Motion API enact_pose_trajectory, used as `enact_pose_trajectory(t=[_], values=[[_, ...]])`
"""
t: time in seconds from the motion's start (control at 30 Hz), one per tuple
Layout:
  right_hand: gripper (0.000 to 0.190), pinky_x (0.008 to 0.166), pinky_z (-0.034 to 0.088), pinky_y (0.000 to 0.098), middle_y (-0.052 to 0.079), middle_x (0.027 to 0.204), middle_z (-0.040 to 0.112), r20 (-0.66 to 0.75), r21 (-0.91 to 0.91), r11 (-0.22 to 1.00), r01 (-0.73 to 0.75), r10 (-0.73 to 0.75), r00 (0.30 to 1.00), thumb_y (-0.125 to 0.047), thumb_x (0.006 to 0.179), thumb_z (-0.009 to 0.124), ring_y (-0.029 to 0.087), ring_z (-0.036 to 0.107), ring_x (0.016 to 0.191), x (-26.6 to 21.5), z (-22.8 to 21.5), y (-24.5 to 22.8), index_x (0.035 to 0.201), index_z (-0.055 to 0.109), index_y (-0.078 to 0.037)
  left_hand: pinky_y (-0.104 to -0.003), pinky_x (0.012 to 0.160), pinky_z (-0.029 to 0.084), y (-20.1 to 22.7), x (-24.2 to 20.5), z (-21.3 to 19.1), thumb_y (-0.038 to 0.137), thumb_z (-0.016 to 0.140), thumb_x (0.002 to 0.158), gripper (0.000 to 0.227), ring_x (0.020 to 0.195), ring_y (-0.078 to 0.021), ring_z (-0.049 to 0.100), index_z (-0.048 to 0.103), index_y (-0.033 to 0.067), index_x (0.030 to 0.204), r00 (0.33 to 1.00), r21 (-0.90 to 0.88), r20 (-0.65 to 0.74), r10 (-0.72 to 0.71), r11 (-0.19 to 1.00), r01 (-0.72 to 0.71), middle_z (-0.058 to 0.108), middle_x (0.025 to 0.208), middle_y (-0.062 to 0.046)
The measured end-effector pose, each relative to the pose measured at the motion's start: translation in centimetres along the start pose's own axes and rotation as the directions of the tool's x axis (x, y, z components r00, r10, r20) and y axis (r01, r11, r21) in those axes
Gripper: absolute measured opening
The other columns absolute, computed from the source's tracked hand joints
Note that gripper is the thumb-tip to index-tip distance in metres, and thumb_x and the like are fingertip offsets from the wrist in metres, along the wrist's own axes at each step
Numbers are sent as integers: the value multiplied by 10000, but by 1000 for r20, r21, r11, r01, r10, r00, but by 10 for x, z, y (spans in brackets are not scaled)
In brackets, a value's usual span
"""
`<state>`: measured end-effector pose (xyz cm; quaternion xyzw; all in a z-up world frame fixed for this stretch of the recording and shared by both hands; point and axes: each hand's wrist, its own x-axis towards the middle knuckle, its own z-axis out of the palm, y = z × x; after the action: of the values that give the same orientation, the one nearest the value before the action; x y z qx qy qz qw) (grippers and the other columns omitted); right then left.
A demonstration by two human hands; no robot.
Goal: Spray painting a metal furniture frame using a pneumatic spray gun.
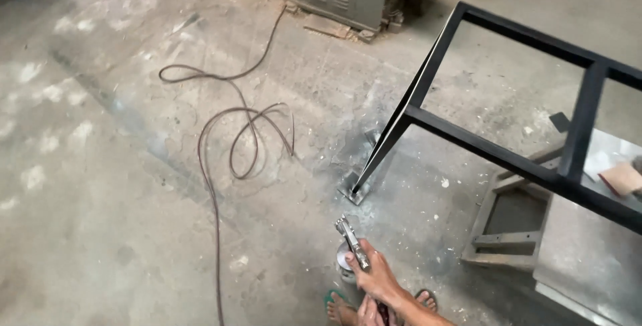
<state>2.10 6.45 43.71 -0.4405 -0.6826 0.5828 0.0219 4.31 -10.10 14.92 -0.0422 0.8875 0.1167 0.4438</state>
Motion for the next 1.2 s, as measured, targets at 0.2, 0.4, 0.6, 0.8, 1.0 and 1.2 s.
enact_pose_trajectory(t=[0.2, 0.4, 0.6, 0.8, 1.0, 1.2], values=[[304, 469, 574, 289, 10, 727, 696, -1, 152, 986, 63, -64, 998, -409, 956, 638, 106, 618, 449, -10, 49, -86, 1127, 581, -165, -296, 668, 435, 25, -116, -144, 313, 633, 951, 333, 758, -194, 556, 628, 49, 1155, 638, -695, -411, 651, 229, -681, 560, 892, -131], [276, 537, 555, 301, -8, 608, 685, 17, 58, 998, 9, -10, 1000, -436, 946, 631, 110, 646, 472, -9, 82, -143, 1101, 576, -215, -328, 488, 392, 40, -161, -279, 337, 383, 1098, 436, 427, -187, 435, 526, 62, 791, 749, -909, 138, 648, 383, -164, 506, 510, -97], [272, 492, 524, 305, 38, 528, 643, 49, 72, 997, -12, 8, 999, -423, 961, 624, 139, 611, 433, 35, 120, -170, 1092, 544, -198, -268, 421, 330, 47, -117, -313, 348, 385, 1133, 306, 417, -141, 390, 423, 94, 967, 706, -963, 180, 685, 268, -15, 510, 614, -70], [291, 505, 508, 306, 71, 541, 660, 1, 171, 985, -35, 35, 999, -403, 953, 622, 160, 601, 448, 117, 173, -208, 1105, 555, -164, -264, 453, 334, 86, -68, -419, 428, 378, 1125, 421, 434, -133, 405, 462, 109, 864, 692, -914, 176, 700, 377, -149, 507, 564, -48], [334, 478, 533, 316, 139, 725, 655, -58, 486, 874, -15, 50, 997, -290, 973, 608, 197, 628, 521, 197, 203, -305, 1243, 546, -102, -247, 445, 327, 144, 9, -504, 392, 471, 1105, 364, 443, -134, 400, 461, 109, 876, 695, -931, 201, 690, 355, -84, 540, 604, -67], [391, 555, 607, 337, 159, 695, 657, -243, 572, 820, 28, 136, 960, -358, 962, 601, 199, 660, 565, 249, 179, -387, 1222, 579, -66, -263, 424, 330, 223, 60, -563, 323, 446, 1113, 330, 421, -162, 402, 493, 82, 893, 605, -878, 347, 717, 475, -59, 559, 597, -110]])
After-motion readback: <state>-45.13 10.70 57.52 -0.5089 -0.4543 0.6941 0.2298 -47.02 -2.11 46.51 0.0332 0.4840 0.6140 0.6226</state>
